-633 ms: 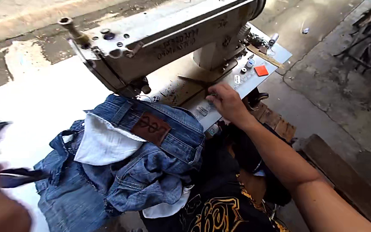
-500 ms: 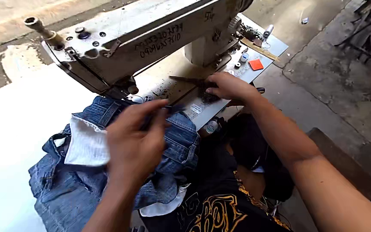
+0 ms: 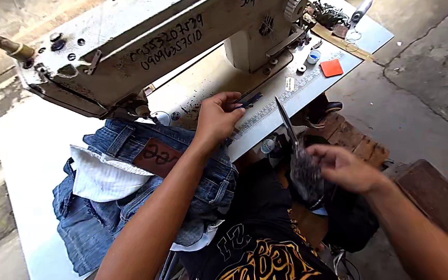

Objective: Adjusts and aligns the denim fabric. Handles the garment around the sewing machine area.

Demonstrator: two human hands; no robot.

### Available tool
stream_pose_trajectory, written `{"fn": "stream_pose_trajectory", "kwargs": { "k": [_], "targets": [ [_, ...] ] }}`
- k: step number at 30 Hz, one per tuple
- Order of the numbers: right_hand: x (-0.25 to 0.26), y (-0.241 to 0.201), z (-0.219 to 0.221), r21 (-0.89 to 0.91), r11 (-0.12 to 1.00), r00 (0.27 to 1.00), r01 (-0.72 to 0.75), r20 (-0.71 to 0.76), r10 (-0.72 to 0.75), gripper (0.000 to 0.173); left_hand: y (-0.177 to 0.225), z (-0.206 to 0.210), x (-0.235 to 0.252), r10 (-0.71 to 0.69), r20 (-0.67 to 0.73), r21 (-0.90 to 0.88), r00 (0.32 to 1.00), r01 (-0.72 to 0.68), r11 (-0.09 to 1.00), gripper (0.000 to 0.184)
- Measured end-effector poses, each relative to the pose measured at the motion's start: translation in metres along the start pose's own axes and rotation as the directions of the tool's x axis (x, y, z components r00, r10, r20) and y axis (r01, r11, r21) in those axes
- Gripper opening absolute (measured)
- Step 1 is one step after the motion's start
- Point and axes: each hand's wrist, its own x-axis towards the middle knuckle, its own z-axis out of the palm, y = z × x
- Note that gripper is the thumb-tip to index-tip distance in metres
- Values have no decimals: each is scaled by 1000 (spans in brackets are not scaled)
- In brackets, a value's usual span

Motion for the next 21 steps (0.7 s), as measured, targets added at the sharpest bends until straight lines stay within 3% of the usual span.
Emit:
{"fn": "stream_pose_trajectory", "kwargs": {
  "k": [2, 4, 7, 9, 12, 17, 21],
  "targets": [
    [-24, 37, 43, 262, 964, 991, 53, -136, -18, 32, 2, 11, 8, -16, 75, -12, 997, 17, 1000, 30],
    [-28, 60, 79, 304, 947, 970, 104, -243, -28, 36, 1, 20, 15, -53, 156, -7, 986, 55, 998, 31],
    [-21, 73, 101, 315, 926, 950, 207, -291, -113, 41, -2, 29, 24, -100, 199, 38, 975, 94, 995, 36],
    [-16, 71, 99, 309, 921, 947, 239, -285, -150, 40, 0, 30, 26, -125, 211, 26, 969, 123, 992, 40],
    [-9, 63, 89, 341, 925, 966, 169, -242, -88, 29, 2, 30, 26, -174, 213, 1, 961, 178, 984, 44],
    [20, 51, 75, 406, 899, 973, 166, -216, -82, 30, 7, 21, 25, -283, 235, 28, 930, 285, 958, 52],
    [44, 45, 58, 289, 952, 984, 105, -171, -56, 16, 9, 18, 27, -321, 232, 54, 918, 317, 947, 59]
  ]
}}
